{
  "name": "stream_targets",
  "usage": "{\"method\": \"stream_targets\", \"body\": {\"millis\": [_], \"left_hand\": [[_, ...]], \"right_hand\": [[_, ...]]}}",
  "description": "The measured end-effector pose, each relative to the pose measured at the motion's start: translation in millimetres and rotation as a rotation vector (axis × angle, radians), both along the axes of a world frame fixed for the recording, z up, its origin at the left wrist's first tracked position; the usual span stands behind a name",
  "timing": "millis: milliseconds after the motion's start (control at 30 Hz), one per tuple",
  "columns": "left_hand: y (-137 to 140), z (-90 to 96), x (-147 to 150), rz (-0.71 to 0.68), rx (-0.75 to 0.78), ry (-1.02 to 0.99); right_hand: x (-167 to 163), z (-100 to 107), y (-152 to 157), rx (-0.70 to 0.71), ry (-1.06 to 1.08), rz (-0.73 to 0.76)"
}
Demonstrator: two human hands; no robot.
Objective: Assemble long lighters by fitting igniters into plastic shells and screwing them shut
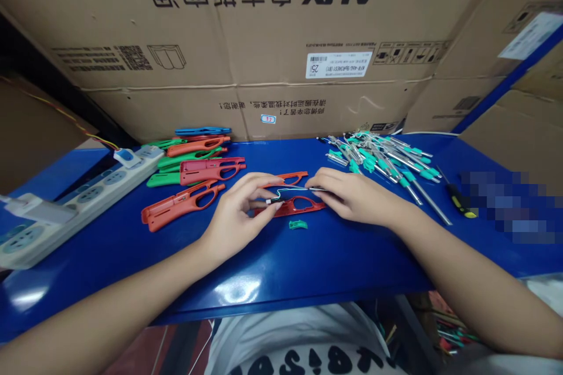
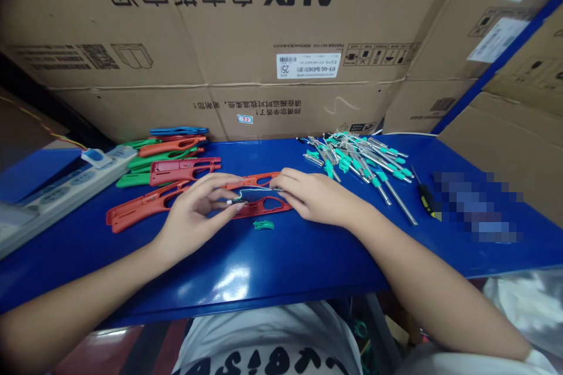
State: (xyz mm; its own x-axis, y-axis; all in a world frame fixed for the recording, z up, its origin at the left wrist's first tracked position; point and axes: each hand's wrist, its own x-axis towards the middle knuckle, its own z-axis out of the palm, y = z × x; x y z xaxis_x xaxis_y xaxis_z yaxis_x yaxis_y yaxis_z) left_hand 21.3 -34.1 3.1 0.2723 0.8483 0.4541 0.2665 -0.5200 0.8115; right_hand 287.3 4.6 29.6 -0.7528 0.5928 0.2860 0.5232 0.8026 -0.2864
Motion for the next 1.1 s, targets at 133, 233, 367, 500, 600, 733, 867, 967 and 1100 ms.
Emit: {"method": "stream_targets", "body": {"millis": [133, 233, 367, 500, 600, 733, 867, 967, 1100], "left_hand": [[3, 6.4, -1, 0.044, 0.168, 0.139], [7, 13.1, -1, 0.046, 0.231, 0.223], [11, 25.5, 1, -0.005, 0.219, 0.327], [11, 36.5, 5, -0.085, 0.210, 0.448], [12, 36.1, 7, -0.073, 0.179, 0.495], [18, 23.5, 7, -0.064, 0.178, 0.520], [23, 7.8, 6, -0.066, 0.201, 0.504], [23, -0.4, 6, -0.081, 0.237, 0.471], [21, -5.3, 6, -0.082, 0.264, 0.469]], "right_hand": [[3, 5, 2, -0.214, 0.079, 0.087], [7, 7, 6, -0.508, 0.109, 0.152], [15, 7, 15, -0.842, 0.136, 0.152], [23, 3, 23, -0.882, 0.188, 0.117], [26, -1, 26, -0.912, 0.223, 0.046], [29, -8, 26, -0.991, 0.178, -0.043], [29, -15, 26, -0.864, 0.173, -0.044], [27, -19, 26, -0.656, 0.173, -0.018], [22, -23, 25, -0.603, 0.176, -0.068]]}}
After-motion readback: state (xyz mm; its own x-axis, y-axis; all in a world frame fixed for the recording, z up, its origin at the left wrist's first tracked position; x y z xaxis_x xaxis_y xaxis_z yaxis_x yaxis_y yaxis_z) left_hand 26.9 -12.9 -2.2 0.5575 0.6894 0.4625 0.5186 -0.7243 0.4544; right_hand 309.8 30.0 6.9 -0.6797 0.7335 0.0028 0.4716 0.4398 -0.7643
